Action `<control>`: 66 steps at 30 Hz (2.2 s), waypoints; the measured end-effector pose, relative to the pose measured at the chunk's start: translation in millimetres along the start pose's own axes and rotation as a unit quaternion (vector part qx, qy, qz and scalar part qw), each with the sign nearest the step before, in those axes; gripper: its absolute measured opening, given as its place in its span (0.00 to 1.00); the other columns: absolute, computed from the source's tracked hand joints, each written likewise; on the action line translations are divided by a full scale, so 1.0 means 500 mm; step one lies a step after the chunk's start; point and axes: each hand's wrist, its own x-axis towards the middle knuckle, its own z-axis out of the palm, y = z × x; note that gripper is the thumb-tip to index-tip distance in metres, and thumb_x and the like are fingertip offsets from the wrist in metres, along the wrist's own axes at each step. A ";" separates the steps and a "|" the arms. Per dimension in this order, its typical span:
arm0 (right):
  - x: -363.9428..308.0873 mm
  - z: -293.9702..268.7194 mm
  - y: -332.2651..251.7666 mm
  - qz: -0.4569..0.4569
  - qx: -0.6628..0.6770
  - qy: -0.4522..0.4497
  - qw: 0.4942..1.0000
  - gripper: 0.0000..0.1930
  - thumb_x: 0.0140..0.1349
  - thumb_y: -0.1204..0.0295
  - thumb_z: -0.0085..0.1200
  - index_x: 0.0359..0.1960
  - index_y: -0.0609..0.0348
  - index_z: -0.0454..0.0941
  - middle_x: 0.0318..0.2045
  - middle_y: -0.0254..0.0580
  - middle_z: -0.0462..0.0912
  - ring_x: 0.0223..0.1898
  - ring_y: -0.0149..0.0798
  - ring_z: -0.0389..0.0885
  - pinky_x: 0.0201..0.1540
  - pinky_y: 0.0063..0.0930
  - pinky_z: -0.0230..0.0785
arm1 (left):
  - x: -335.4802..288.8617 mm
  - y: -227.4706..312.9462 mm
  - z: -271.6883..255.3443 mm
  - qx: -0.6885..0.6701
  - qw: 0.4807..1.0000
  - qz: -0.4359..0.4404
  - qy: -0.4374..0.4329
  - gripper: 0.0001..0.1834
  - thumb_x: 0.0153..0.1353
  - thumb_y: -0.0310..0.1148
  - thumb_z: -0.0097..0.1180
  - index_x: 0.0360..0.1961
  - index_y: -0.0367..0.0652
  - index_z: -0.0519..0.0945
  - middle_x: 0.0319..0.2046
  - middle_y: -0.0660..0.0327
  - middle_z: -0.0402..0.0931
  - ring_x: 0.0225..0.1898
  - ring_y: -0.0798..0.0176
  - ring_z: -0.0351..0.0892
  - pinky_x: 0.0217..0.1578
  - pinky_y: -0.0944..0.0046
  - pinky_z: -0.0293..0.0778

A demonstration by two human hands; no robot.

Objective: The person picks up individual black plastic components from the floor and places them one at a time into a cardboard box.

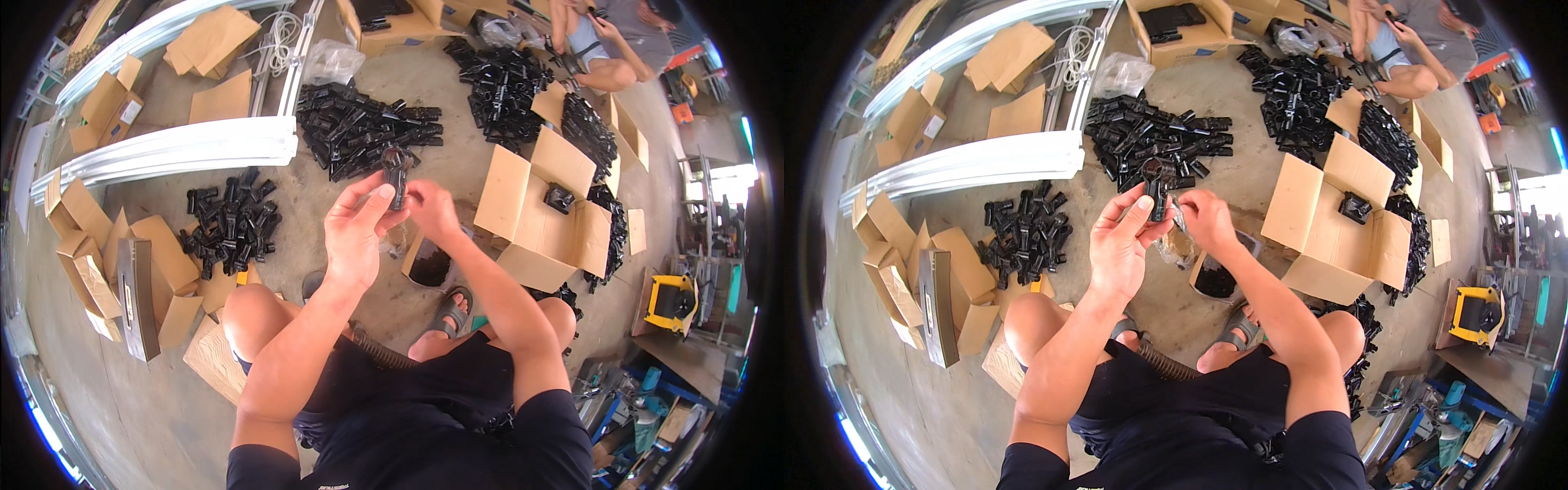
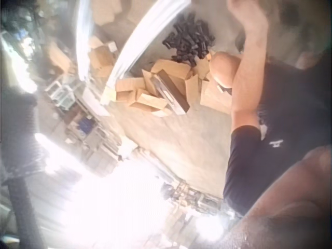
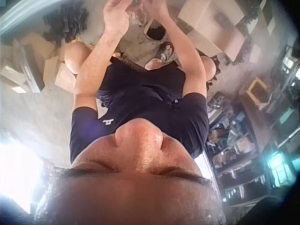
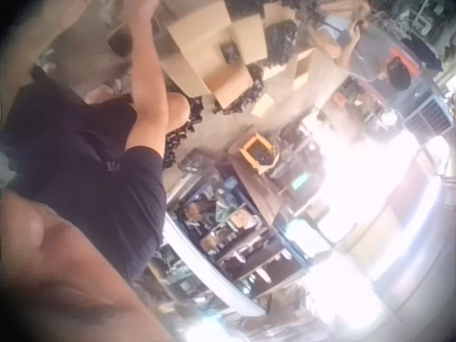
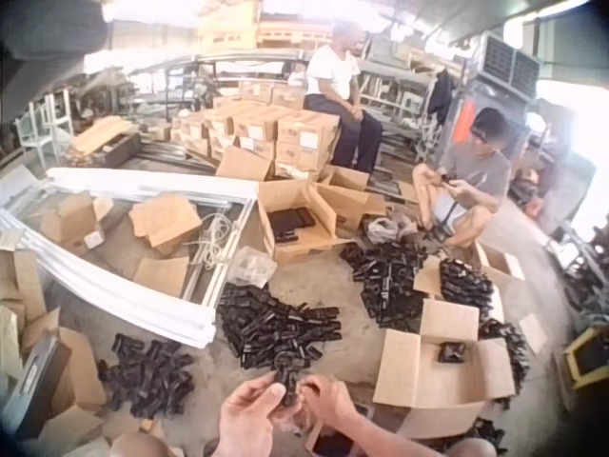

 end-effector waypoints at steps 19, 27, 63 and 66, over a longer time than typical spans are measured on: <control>-0.151 -0.195 -0.230 -0.112 0.139 0.141 0.974 0.09 0.63 0.83 0.61 0.44 0.62 0.83 0.41 0.43 0.85 0.38 0.35 0.86 0.40 0.25 0.80 | -0.087 -0.060 0.041 0.079 0.993 0.008 -0.084 0.12 0.69 0.24 0.59 0.53 0.33 0.80 0.46 0.54 0.84 0.44 0.59 0.88 0.47 0.57 0.88; -0.145 -0.203 -0.208 -0.137 0.098 0.176 0.970 0.06 0.62 0.81 0.64 0.40 0.64 0.83 0.37 0.45 0.84 0.35 0.39 0.87 0.37 0.28 0.81 | -0.066 -0.076 0.047 0.083 0.992 -0.004 -0.100 0.12 0.69 0.22 0.58 0.52 0.33 0.81 0.46 0.54 0.84 0.45 0.60 0.86 0.47 0.56 0.88; -0.133 -0.223 -0.225 -0.096 -0.044 0.118 0.987 0.10 0.71 0.66 0.56 0.36 0.59 0.75 0.27 0.48 0.81 0.25 0.53 0.81 0.25 0.42 0.69 | -0.049 -0.093 0.045 0.094 0.991 0.016 -0.095 0.13 0.68 0.22 0.60 0.53 0.34 0.81 0.46 0.56 0.85 0.43 0.62 0.86 0.47 0.57 0.88; -0.133 -0.221 -0.200 -0.100 -0.091 0.110 0.985 0.09 0.71 0.66 0.56 0.37 0.58 0.75 0.28 0.47 0.82 0.26 0.53 0.81 0.26 0.42 0.70 | -0.051 -0.098 0.049 0.104 0.989 0.000 -0.105 0.13 0.68 0.23 0.60 0.53 0.34 0.81 0.47 0.56 0.84 0.43 0.62 0.86 0.47 0.57 0.88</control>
